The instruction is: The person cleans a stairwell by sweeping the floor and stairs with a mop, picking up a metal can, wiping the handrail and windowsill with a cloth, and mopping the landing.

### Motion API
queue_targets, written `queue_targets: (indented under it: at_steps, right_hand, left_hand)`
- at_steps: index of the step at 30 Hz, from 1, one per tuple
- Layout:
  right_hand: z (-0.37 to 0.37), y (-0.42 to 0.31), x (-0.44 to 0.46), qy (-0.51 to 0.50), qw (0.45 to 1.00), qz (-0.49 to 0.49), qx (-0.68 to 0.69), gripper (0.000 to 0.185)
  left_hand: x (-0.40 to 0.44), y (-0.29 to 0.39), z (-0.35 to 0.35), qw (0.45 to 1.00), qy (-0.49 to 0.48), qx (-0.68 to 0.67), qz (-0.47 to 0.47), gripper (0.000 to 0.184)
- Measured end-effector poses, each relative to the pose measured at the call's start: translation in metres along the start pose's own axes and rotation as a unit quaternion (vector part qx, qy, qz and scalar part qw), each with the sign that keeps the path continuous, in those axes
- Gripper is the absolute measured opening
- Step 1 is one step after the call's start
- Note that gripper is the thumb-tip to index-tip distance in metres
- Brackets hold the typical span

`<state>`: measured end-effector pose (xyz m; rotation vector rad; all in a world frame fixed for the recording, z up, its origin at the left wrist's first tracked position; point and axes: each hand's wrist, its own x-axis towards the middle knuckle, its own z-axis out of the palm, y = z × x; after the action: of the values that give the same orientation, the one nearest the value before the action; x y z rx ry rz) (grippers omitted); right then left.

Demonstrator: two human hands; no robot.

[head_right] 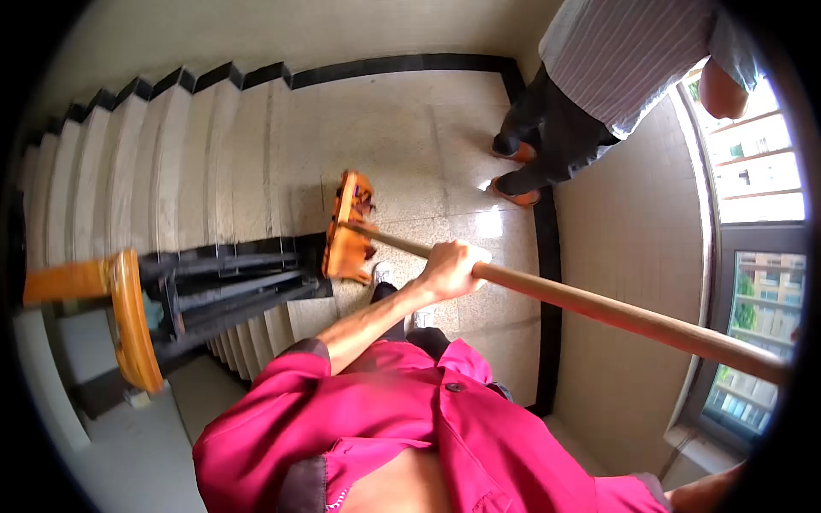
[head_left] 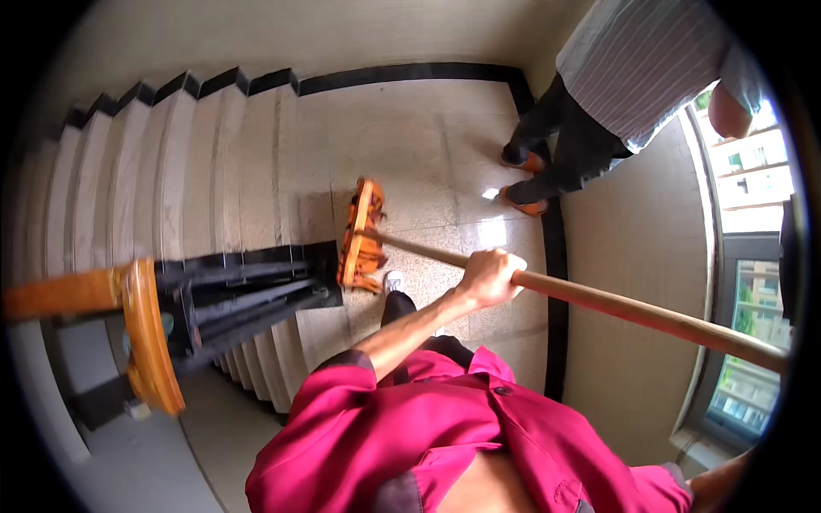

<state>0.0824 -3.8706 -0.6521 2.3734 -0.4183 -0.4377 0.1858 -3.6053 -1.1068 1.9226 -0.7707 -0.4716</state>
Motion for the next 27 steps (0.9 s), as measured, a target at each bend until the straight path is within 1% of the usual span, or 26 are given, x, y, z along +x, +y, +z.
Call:
queue_targets:
  at_steps: [1,3,6,7,9,11,12,15,17,19,20,21,22,23,24,27]
  right_hand:
    - [0.011,0.004,-0.010,-0.004,1.000,0.021,0.017,0.027]
    - [0.043,0.008,-0.032,-0.027,0.996,0.070,0.057,0.026]
    - [0.094,-0.006,-0.065,-0.072,0.979,0.135,0.135,0.025]
    - [0.117,-0.021,-0.079,-0.073,0.971,0.152,0.167,0.025]
    - [0.144,-0.074,-0.084,-0.052,0.953,0.170,0.247,0.018]
    - [0.170,-0.116,-0.096,-0.134,0.918,0.238,0.288,0.021]
    - [0.185,-0.132,-0.096,-0.176,0.901,0.256,0.304,0.023]
    - [0.234,-0.184,-0.104,-0.280,0.852,0.278,0.346,0.025]
    - [0.255,-0.220,-0.094,-0.302,0.788,0.333,0.420,0.024]
    - [0.263,-0.247,-0.079,-0.279,0.767,0.381,0.434,0.023]
    - [0.264,-0.260,-0.070,-0.245,0.782,0.389,0.421,0.024]
    - [0.272,-0.269,-0.081,-0.205,0.811,0.366,0.407,0.020]
    - [0.263,-0.277,-0.062,-0.190,0.819,0.384,0.382,0.017]
    - [0.254,-0.288,-0.042,-0.174,0.824,0.402,0.358,0.015]
    - [0.253,-0.289,-0.061,-0.205,0.801,0.431,0.361,0.017]
    - [0.216,-0.307,-0.012,-0.167,0.824,0.448,0.305,0.019]
  left_hand:
    - [0.018,-0.009,-0.008,0.999,-0.037,0.012,0.001,0.007]
    - [0.048,-0.029,-0.018,0.995,-0.059,0.045,0.067,0.006]
    - [0.089,-0.055,-0.020,0.979,-0.137,0.070,0.136,0.005]
    - [0.096,-0.059,-0.016,0.967,-0.205,0.081,0.130,0.008]
    - [0.117,-0.084,-0.002,0.949,-0.243,0.098,0.176,0.011]
    - [0.137,-0.108,0.004,0.922,-0.298,0.106,0.224,0.013]
    - [0.153,-0.118,0.004,0.911,-0.324,0.113,0.229,0.014]
    - [0.180,-0.144,0.012,0.877,-0.379,0.138,0.261,0.013]
    - [0.220,-0.167,0.004,0.859,-0.404,0.155,0.274,0.013]
    - [0.256,-0.175,0.002,0.849,-0.423,0.155,0.276,0.014]
    - [0.275,-0.180,0.002,0.843,-0.430,0.162,0.279,0.013]
    - [0.283,-0.180,0.008,0.846,-0.413,0.152,0.300,0.012]
    - [0.304,-0.186,0.007,0.850,-0.396,0.142,0.317,0.012]
    - [0.325,-0.194,0.005,0.852,-0.379,0.133,0.335,0.012]
    - [0.322,-0.167,0.013,0.843,-0.399,0.154,0.326,0.010]
    - [0.383,-0.183,0.015,0.848,-0.351,0.135,0.374,0.013]
